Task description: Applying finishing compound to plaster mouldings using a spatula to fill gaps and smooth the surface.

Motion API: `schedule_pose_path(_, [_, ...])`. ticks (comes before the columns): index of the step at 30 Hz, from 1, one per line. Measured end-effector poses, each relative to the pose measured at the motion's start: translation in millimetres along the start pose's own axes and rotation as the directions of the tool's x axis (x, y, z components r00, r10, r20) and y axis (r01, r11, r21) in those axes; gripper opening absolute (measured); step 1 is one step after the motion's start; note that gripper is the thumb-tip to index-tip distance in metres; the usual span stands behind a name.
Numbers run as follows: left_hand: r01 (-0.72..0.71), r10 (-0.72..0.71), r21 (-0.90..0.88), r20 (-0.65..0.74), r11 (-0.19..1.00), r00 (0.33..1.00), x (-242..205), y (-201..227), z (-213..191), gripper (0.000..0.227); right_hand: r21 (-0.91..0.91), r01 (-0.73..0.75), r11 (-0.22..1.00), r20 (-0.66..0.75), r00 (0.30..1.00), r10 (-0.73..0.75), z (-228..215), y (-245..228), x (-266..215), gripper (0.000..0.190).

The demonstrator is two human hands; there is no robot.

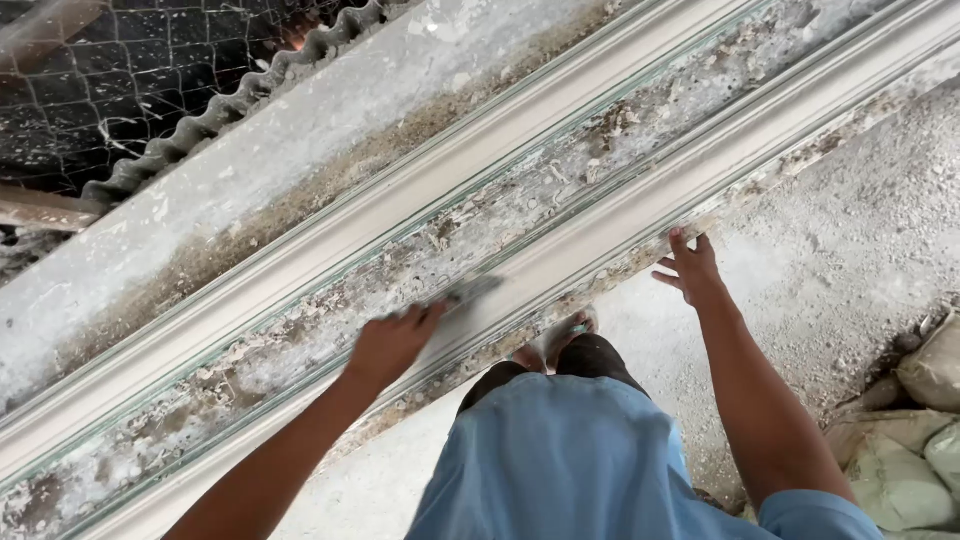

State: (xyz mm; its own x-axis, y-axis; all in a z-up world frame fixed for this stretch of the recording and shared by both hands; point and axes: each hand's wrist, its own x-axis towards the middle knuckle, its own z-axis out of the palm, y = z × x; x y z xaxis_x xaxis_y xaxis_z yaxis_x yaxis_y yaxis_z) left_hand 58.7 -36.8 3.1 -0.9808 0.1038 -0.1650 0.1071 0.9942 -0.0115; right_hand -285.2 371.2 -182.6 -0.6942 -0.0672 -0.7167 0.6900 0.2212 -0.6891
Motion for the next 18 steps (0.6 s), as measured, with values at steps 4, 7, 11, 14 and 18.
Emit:
schedule_pose_path(4, [-0.024, 0.025, 0.061, -0.009, 0.998, 1.000, 1, 0, 13, 0.055, 0.088, -0.028, 0.996, -0.007, 1.000, 0.028, 8, -10, -8, 0.095])
schedule_pose_path(7, [-0.061, 0.066, 0.043, -0.134, 0.997, 0.989, 74, 29, 18, 0.051, 0.069, 0.026, 0.997, 0.014, 1.000, -0.027, 9, -10, -12, 0.074])
schedule_pose_path(11, [-0.090, 0.067, -0.085, -0.238, 0.992, 0.969, 237, 96, 44, 0.040, 0.048, 0.040, 0.998, 0.013, 0.999, -0.041, 5, -2, -4, 0.066])
schedule_pose_path(14, [-0.099, 0.036, -0.148, -0.375, 0.984, 0.926, 354, 146, 48, 0.033, 0.008, 0.034, 0.999, 0.006, 0.999, -0.034, 5, -15, -13, 0.066])
schedule_pose_path(18, [0.011, -0.088, -0.187, -0.411, 0.982, 0.908, 425, 196, 50, 0.028, -0.027, 0.030, 0.999, -0.034, 0.999, -0.030, 5, -25, -22, 0.070])
